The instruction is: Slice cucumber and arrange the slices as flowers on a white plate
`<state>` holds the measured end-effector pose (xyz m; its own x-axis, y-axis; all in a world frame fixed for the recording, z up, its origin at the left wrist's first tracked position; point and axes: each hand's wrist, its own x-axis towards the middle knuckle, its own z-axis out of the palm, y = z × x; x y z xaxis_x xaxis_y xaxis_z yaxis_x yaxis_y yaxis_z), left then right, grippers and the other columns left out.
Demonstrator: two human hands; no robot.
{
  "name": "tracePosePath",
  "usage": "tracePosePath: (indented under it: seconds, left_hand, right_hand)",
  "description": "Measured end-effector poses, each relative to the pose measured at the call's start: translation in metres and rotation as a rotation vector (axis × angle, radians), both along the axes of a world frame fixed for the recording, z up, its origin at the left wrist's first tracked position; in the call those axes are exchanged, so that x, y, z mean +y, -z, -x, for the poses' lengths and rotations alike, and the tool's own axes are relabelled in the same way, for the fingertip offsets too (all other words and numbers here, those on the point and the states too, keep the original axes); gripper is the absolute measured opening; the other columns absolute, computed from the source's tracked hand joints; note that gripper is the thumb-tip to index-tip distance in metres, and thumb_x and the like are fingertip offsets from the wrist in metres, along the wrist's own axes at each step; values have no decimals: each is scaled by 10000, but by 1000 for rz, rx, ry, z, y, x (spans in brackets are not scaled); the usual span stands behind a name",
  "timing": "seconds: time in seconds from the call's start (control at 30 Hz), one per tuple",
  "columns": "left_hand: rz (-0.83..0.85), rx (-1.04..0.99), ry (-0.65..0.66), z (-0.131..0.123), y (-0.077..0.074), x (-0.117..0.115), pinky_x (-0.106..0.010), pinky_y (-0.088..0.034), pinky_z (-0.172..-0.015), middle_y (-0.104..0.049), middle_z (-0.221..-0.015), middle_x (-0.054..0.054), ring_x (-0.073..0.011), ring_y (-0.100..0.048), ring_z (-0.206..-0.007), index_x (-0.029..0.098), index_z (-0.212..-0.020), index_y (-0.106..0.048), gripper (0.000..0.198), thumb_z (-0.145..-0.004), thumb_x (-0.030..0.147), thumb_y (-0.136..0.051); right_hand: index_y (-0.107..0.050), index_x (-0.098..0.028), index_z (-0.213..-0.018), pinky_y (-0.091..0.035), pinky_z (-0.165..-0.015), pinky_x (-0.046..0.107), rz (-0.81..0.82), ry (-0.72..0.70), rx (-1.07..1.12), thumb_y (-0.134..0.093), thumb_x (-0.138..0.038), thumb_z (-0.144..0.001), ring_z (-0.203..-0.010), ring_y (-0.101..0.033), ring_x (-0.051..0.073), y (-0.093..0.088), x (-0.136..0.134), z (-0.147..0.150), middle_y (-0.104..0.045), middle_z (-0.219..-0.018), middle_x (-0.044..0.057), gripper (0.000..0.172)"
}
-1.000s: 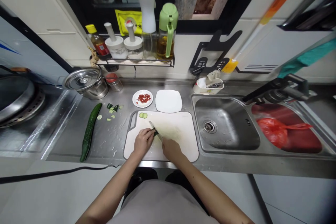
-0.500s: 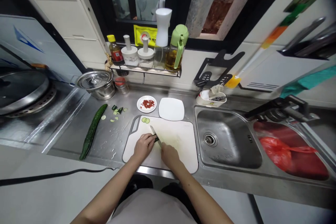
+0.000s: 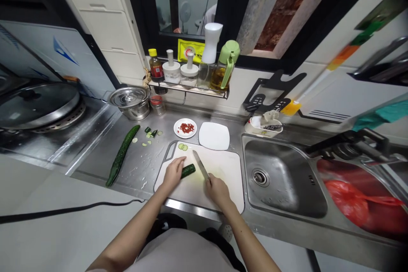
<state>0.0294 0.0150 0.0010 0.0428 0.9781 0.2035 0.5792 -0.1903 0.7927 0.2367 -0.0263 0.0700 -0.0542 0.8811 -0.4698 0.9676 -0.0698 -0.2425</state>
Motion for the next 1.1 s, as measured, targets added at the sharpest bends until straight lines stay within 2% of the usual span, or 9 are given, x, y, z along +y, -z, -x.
tracePosePath:
  seconds: [0.17, 0.3, 0.4, 0.5, 0.63, 0.77, 0.83, 0.93, 1.1]
  left_hand:
    - [126, -178, -250, 30, 9, 8, -350, -523, -854, -727, -1038, -87, -214, -671, -962, 181, -1119, -671, 354, -915, 380, -461]
    - [171, -268, -282, 36, 8, 9, -314, -529, -789, -727, -973, -89, -192, -669, -864, 159, -1128, -664, 423, -880, 462, -504]
    - [200, -307, -242, 26, -2, 8, -303, -531, -785, -716, -1021, -94, -186, -662, -884, 158, -1138, -656, 447, -874, 487, -508]
    - [185, -259, -184, 15, -17, 7, -306, -527, -815, -696, -1104, -90, -193, -652, -956, 176, -1131, -659, 412, -886, 466, -498]
    - [78, -48, -38, 2, -39, 7, -366, -490, -921, -684, -1122, -77, -217, -622, -1029, 207, -1099, -680, 341, -888, 421, -518]
    - [5, 150, 170, -11, -54, 5, -401, -432, -991, -680, -1113, -64, -228, -589, -1070, 234, -1097, -686, 301, -879, 401, -562]
    - [15, 221, 239, -19, -59, 3, -411, -408, -1000, -682, -1095, -58, -227, -582, -1058, 242, -1076, -695, 289, -873, 412, -579]
    - [49, 264, 275, -30, -60, -1, -412, -388, -995, -683, -1077, -51, -221, -579, -1031, 244, -1012, -712, 248, -870, 405, -589]
    - [85, 181, 272, -41, -57, -8, -360, -420, -921, -695, -980, -39, -202, -596, -970, 228, -913, -705, 147, -848, 318, -608]
  right_hand:
    - [-516, -226, -1296, -386, -714, 279, -85, 8, -129, -289, -241, -999, -879, -657, 207, -3, -5, -8, -692, -965, 93, 374]
    - [-515, -237, -1330, -372, -786, 303, -202, -20, -201, -366, -180, -959, -911, -618, 209, -2, -6, -13, -662, -985, 99, 404]
    - [-525, -217, -1338, -348, -805, 310, -308, -24, -217, -426, -156, -924, -922, -578, 210, 2, -8, -16, -644, -980, 101, 431]
    - [-546, -215, -1327, -323, -775, 316, -435, -43, -212, -455, -129, -903, -865, -545, 203, 10, -11, -19, -628, -921, 86, 442]
    - [-574, -206, -1295, -293, -744, 320, -578, -89, -196, -505, -116, -863, -807, -493, 196, 16, -15, -22, -598, -849, 68, 447]
    - [-590, -207, -1268, -281, -734, 323, -625, -132, -183, -535, -136, -842, -791, -463, 196, 16, -21, -25, -581, -831, 63, 435]
    - [-592, -209, -1264, -279, -735, 326, -623, -148, -181, -535, -141, -846, -791, -459, 197, 16, -25, -27, -579, -828, 60, 427]
    - [-582, -211, -1277, -277, -737, 327, -612, -170, -184, -528, -134, -851, -791, -460, 195, 17, -29, -30, -579, -827, 56, 437]
    - [-583, -216, -1272, -287, -735, 324, -568, -165, -200, -526, -141, -860, -793, -474, 195, 19, -34, -38, -585, -833, 56, 424]
